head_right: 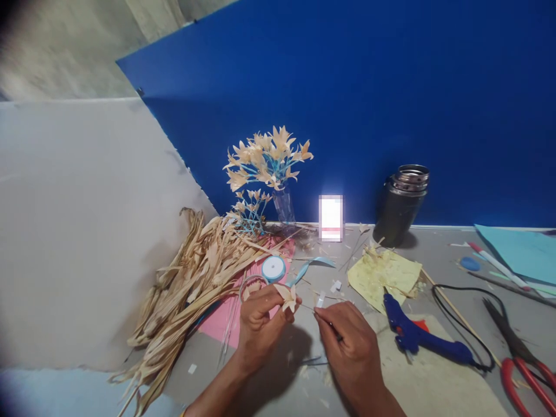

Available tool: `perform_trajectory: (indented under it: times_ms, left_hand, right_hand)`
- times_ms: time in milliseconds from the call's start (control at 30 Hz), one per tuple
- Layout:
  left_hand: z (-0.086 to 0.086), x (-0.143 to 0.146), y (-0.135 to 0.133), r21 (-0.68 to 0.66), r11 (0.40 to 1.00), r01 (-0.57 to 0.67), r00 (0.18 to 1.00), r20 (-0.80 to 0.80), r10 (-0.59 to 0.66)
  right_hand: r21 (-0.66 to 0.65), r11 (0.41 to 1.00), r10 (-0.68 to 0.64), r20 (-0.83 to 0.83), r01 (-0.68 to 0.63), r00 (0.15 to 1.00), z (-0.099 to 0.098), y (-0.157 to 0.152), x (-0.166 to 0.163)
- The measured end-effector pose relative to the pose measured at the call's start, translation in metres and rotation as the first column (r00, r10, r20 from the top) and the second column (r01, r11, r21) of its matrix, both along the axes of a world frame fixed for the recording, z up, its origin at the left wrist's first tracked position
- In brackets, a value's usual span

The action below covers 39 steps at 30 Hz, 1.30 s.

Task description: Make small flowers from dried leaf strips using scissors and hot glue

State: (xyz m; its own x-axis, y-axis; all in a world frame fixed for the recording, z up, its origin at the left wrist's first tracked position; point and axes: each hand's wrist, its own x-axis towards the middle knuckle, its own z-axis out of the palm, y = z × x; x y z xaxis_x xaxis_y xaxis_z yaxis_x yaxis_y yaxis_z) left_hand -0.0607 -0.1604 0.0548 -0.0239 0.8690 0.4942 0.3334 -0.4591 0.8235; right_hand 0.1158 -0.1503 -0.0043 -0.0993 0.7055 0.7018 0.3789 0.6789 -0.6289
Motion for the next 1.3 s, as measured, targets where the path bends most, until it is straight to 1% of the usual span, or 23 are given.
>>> perform_trajectory:
  times_ms: [167,300,333,400,500,567,667,800,933,1033,1100,1200,1300]
  left_hand:
    - [0.001,-0.001,0.0,-0.014,1.0,-0.013,1.0,0.0,0.013]
    - [0.002,0.0,-0.001,-0.072,0.997,-0.013,0.999,0.051,0.017]
    - [0.002,0.001,-0.001,-0.097,0.995,-0.006,0.997,0.081,0.014]
    - [0.001,0.002,0.0,-0.177,0.983,0.041,0.98,0.199,-0.005]
    - [-0.003,0.006,0.002,-0.313,0.936,0.159,0.907,0.42,-0.013]
    - [-0.006,0.008,0.003,-0.364,0.911,0.191,0.866,0.499,0.018]
    - [-0.01,0.011,0.004,-0.393,0.899,0.194,0.848,0.529,0.048]
    - [-0.006,0.012,0.003,-0.438,0.886,0.151,0.883,0.463,0.078]
    - [-0.003,0.012,0.001,-0.431,0.898,0.091,0.898,0.425,0.114]
    - [-0.007,0.013,0.0,-0.375,0.927,0.015,0.894,0.42,0.155]
    - [-0.01,0.013,0.0,-0.321,0.947,-0.012,0.888,0.431,0.157]
    - [-0.013,0.013,0.002,-0.281,0.96,0.001,0.875,0.464,0.135]
    - [-0.011,0.011,0.004,-0.308,0.951,0.028,0.848,0.512,0.141]
  right_hand:
    - [-0.002,1.0,0.008,-0.007,-0.008,1.0,0.0,-0.001,-0.003]
    - [-0.002,1.0,0.021,-0.023,-0.022,0.999,0.001,-0.001,-0.005]
    - [-0.003,1.0,0.029,-0.027,-0.029,0.999,0.001,-0.002,-0.005]
    - [-0.014,0.999,0.042,-0.033,-0.043,0.999,0.002,-0.002,-0.005]
    - [-0.036,0.998,0.046,-0.041,-0.047,0.998,0.003,-0.003,-0.006]
    - [-0.046,0.998,0.045,-0.045,-0.047,0.998,0.004,-0.003,-0.006]
    - [-0.057,0.997,0.045,-0.053,-0.048,0.998,0.004,-0.003,-0.007]
    - [-0.056,0.998,0.038,-0.067,-0.042,0.997,0.004,-0.003,-0.008]
    - [-0.053,0.997,0.047,-0.056,-0.05,0.997,0.003,-0.003,-0.007]
    - [-0.049,0.996,0.066,-0.039,-0.068,0.997,0.001,-0.003,-0.006]
    - [-0.046,0.996,0.074,-0.033,-0.075,0.997,0.0,-0.003,-0.005]
    - [-0.043,0.996,0.08,-0.021,-0.081,0.997,0.001,-0.004,-0.005]
    - [-0.039,0.996,0.078,-0.02,-0.079,0.997,0.004,-0.004,-0.006]
